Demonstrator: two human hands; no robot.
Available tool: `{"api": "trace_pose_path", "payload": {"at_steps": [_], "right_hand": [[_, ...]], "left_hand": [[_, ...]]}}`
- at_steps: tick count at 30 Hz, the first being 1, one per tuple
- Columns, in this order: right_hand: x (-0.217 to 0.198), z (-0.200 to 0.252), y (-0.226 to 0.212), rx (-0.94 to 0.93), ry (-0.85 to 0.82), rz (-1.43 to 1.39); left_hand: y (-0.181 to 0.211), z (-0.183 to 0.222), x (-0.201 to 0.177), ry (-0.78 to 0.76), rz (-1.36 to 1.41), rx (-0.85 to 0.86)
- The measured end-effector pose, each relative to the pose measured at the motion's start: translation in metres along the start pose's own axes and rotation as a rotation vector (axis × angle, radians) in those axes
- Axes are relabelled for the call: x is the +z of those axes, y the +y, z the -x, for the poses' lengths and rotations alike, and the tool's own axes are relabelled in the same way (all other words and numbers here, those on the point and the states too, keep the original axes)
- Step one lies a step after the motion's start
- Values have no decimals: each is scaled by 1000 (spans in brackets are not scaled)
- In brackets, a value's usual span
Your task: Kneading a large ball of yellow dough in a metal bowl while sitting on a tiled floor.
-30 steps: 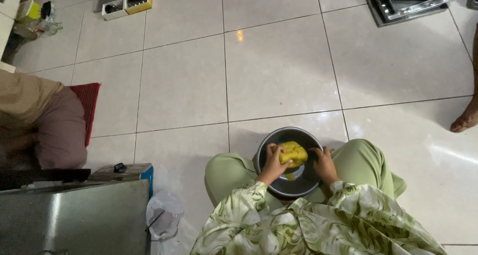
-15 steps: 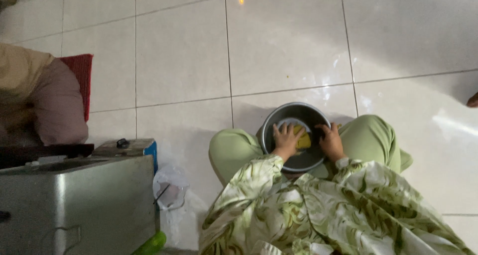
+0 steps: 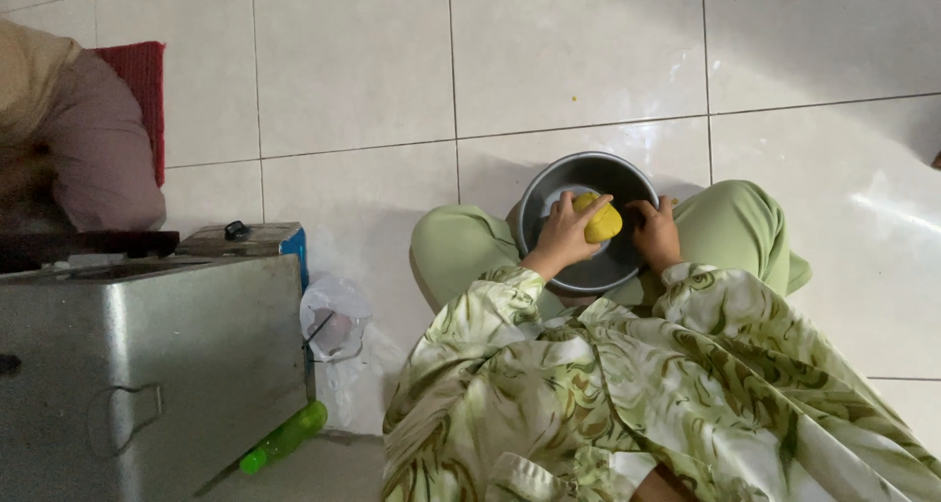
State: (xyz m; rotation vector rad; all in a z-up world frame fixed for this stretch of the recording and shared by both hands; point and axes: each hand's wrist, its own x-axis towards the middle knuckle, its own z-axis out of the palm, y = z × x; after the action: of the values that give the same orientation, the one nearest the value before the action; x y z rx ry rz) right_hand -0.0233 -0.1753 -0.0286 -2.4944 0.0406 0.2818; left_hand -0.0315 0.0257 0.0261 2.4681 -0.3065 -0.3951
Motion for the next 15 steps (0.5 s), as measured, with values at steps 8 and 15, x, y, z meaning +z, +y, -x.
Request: {"api": "trace_pose_path", "payload": {"at_steps": [8,15], "right_hand": [[0,2,-4,-15,0,1],[6,-3,3,-15,36,-4]], "left_hand": [[-10,4,35,-58,13,-127],[-18,-4,30,88,157,2]]}}
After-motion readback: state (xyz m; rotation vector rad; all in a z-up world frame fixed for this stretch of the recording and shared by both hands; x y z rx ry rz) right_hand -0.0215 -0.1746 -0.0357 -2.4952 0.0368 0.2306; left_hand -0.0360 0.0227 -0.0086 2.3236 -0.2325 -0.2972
